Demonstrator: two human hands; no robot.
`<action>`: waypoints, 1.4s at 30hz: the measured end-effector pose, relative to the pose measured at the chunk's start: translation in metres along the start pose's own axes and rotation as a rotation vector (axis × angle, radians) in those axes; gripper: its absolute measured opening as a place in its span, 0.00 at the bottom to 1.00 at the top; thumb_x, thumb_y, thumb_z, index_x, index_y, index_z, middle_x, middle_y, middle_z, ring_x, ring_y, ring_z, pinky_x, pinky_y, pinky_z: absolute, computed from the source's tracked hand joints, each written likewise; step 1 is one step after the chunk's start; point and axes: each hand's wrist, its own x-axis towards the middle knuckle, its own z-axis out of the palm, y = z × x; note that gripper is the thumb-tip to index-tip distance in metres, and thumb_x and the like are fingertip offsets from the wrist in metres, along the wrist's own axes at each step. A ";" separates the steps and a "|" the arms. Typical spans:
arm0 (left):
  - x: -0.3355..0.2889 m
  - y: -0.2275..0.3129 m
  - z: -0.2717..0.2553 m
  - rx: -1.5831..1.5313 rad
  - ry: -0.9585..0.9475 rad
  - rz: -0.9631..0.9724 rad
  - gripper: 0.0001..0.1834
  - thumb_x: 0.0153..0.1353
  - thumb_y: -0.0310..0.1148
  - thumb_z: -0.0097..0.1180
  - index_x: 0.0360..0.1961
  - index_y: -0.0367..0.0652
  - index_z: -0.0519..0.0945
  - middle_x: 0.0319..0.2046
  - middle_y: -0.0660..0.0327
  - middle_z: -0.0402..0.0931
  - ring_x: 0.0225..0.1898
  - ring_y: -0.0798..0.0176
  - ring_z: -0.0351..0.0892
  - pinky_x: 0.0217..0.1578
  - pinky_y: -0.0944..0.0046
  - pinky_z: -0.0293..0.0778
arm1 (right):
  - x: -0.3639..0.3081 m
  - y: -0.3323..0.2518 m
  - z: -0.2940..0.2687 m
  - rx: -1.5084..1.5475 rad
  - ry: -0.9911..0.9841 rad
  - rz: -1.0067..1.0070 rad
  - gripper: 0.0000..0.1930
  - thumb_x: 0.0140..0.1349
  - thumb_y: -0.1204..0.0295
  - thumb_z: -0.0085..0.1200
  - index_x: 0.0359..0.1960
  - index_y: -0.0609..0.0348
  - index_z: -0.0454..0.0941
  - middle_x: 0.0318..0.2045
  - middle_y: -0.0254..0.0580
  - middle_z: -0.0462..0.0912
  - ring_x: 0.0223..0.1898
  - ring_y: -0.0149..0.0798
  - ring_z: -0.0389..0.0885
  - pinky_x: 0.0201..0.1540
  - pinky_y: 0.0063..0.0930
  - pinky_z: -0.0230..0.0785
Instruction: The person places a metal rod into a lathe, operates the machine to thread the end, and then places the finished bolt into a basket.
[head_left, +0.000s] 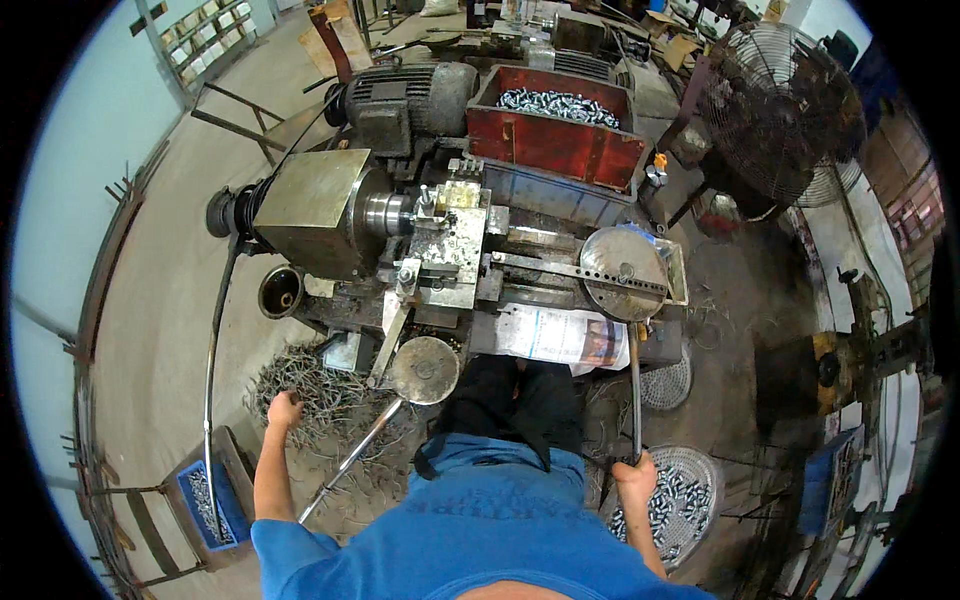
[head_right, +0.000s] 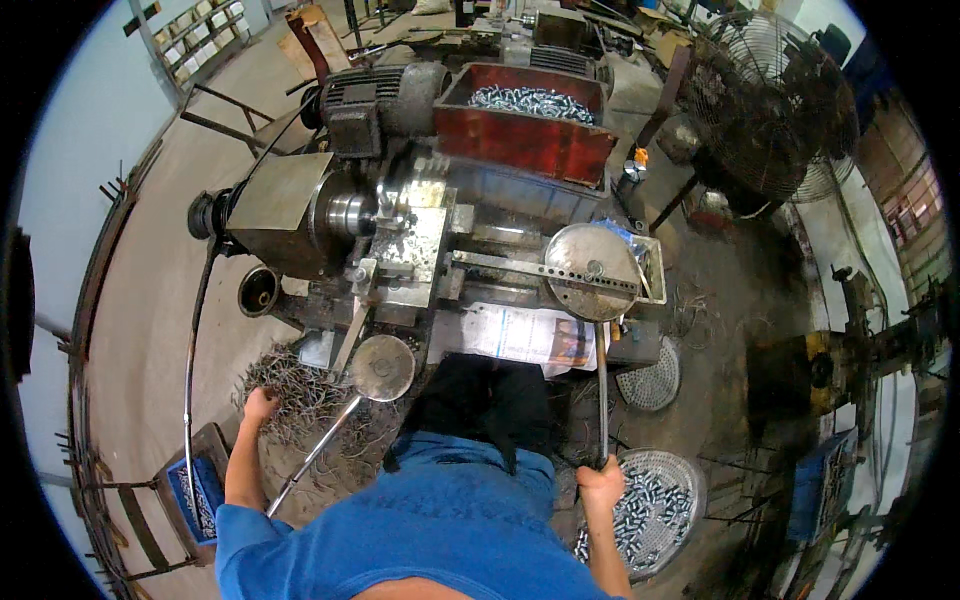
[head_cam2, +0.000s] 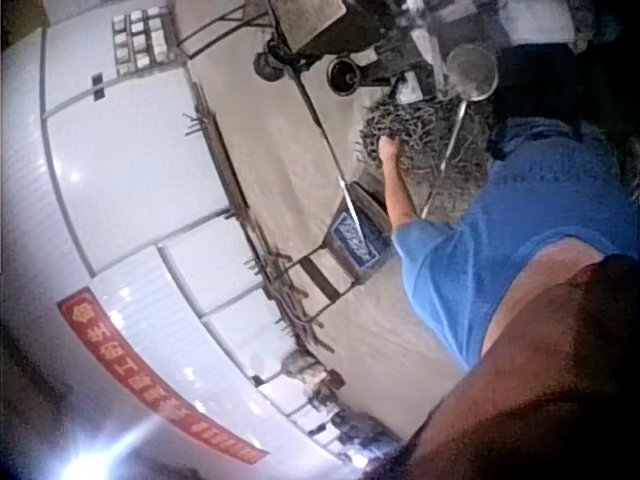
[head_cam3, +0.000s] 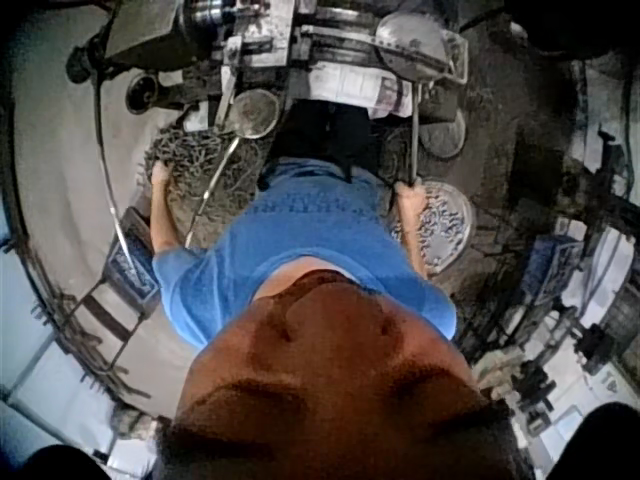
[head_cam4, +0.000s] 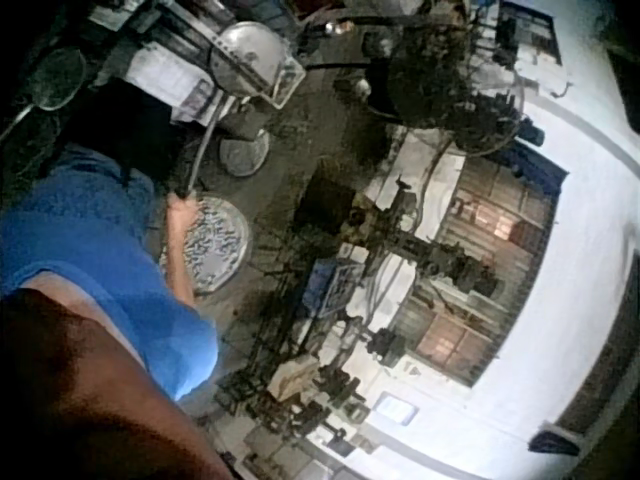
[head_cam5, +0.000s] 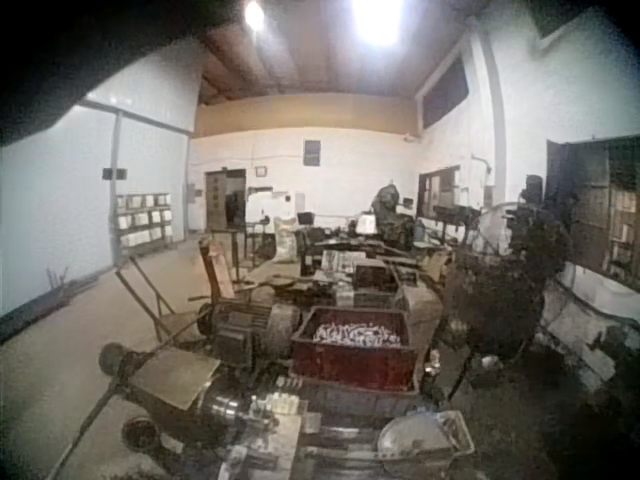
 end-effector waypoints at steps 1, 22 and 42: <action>0.004 0.002 0.003 -0.022 -0.028 -0.028 0.13 0.46 0.39 0.56 0.31 0.43 0.81 0.30 0.52 0.80 0.35 0.49 0.79 0.36 0.55 0.74 | 0.002 -0.002 -0.001 -0.012 0.012 -0.038 0.18 0.35 0.64 0.52 0.29 0.62 0.75 0.23 0.58 0.78 0.29 0.59 0.76 0.35 0.43 0.69; 0.089 0.140 0.087 0.028 0.397 -0.097 0.26 0.58 0.54 0.45 0.28 0.37 0.77 0.27 0.47 0.78 0.30 0.42 0.79 0.32 0.48 0.75 | 0.169 -0.041 -0.045 -0.326 0.285 -0.441 0.26 0.34 0.68 0.54 0.40 0.64 0.78 0.36 0.50 0.79 0.42 0.53 0.73 0.51 0.42 0.61; 0.004 0.078 -0.196 -0.015 0.673 0.164 0.17 0.58 0.45 0.51 0.40 0.44 0.78 0.25 0.51 0.78 0.30 0.46 0.78 0.31 0.51 0.72 | 0.130 -0.472 0.133 -0.436 -0.135 -1.533 0.09 0.33 0.68 0.55 0.19 0.57 0.81 0.29 0.45 0.79 0.39 0.45 0.73 0.46 0.33 0.65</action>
